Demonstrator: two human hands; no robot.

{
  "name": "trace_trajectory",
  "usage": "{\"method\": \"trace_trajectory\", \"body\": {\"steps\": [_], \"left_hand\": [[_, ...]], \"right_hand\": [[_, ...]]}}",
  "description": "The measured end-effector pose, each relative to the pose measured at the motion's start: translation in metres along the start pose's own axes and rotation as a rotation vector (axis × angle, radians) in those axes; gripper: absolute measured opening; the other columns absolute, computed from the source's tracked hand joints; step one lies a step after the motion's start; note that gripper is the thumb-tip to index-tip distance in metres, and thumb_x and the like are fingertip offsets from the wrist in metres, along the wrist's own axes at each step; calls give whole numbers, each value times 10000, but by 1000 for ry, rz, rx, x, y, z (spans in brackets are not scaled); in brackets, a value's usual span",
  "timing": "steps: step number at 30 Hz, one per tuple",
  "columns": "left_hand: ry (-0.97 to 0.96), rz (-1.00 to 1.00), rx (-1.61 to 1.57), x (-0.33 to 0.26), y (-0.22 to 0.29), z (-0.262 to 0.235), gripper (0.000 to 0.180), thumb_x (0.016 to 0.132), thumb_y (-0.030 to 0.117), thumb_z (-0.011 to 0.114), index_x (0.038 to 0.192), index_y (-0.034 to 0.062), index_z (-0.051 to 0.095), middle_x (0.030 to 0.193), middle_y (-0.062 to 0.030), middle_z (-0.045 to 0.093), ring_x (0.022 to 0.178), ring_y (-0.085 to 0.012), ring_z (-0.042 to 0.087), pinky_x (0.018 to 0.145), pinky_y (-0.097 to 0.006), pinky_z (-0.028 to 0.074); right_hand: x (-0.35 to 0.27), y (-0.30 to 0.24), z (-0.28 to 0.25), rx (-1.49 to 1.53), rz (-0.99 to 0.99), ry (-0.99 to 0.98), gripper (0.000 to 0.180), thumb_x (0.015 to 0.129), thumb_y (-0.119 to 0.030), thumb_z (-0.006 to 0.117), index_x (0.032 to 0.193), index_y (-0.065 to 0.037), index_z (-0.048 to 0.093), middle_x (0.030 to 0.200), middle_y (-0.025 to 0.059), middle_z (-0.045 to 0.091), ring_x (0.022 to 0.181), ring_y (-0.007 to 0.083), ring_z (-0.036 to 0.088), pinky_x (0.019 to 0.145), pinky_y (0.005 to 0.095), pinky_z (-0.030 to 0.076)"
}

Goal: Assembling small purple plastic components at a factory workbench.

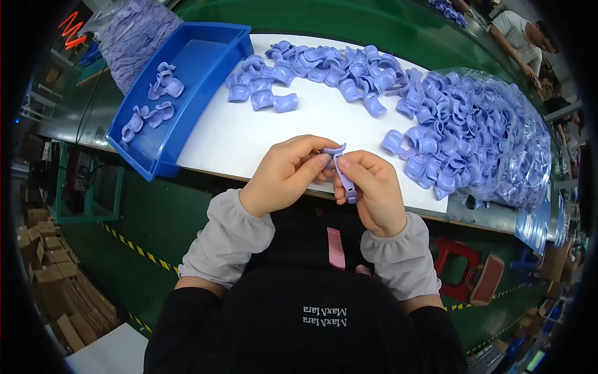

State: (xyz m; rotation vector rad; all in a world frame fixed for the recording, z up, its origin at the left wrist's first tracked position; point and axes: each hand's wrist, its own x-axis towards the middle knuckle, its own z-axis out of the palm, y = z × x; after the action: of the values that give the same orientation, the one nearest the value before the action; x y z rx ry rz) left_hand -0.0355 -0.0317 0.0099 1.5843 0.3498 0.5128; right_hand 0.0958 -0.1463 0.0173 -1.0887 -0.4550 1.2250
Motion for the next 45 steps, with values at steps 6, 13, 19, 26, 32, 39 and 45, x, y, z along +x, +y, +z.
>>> {"method": "trace_trajectory", "body": {"steps": [6, 13, 19, 26, 32, 39, 45], "left_hand": [[-47, -41, -49, 1, 5, -3, 234, 938, 80, 502, 1108, -58, 585, 946, -106, 644, 819, -142, 637, 747, -251, 520], [-36, -226, -154, 2, 8, -5, 239, 928, 125, 547, 1052, -70, 610, 953, -116, 651, 826, -143, 644, 752, -248, 523], [-91, -413, -306, 8, 14, -14, 161, 894, 115, 597, 946, -31, 638, 965, -101, 649, 849, -121, 632, 762, -235, 514], [-228, -448, -419, 13, 16, -18, 136, 846, 101, 650, 882, -29, 652, 889, -51, 655, 808, -90, 598, 738, -223, 487], [-235, -224, -104, 8, 21, -12, 49, 788, 10, 620, 826, -18, 605, 888, -43, 621, 791, -99, 579, 700, -237, 481], [-18, 328, 497, 3, 19, 5, 108, 722, -57, 605, 792, -7, 538, 913, -119, 580, 760, -208, 590, 699, -268, 497], [105, 443, 549, 1, 7, 8, 159, 758, -31, 609, 893, -4, 531, 1005, -136, 564, 854, -224, 612, 795, -277, 494]], "right_hand": [[-1, -1, -2, -26, 14, 18, 178, 905, -170, 580, 867, 3, 598, 679, 55, 581, 547, 113, 536, 497, 223, 432], [0, -5, -9, -169, 11, -45, 182, 905, -169, 587, 858, 7, 597, 679, 48, 579, 554, 104, 531, 505, 217, 429], [-2, -11, -14, -320, 44, -99, 171, 895, -148, 611, 853, 18, 605, 694, 40, 589, 585, 92, 545, 529, 212, 441], [-10, -16, -12, -471, -43, -132, 136, 883, -109, 624, 875, 27, 617, 721, 42, 608, 619, 82, 557, 573, 209, 456], [-14, -22, -6, -501, 9, -135, 104, 879, -81, 620, 884, 23, 613, 740, 42, 613, 642, 78, 568, 595, 203, 466], [-7, -5, -3, -538, -284, 67, 79, 858, -21, 615, 914, 29, 592, 822, 59, 617, 675, 78, 575, 603, 212, 495], [-7, -10, -4, -864, -433, -68, 102, 796, 35, 618, 894, 37, 588, 840, 73, 584, 740, 122, 579, 647, 227, 503]]}}
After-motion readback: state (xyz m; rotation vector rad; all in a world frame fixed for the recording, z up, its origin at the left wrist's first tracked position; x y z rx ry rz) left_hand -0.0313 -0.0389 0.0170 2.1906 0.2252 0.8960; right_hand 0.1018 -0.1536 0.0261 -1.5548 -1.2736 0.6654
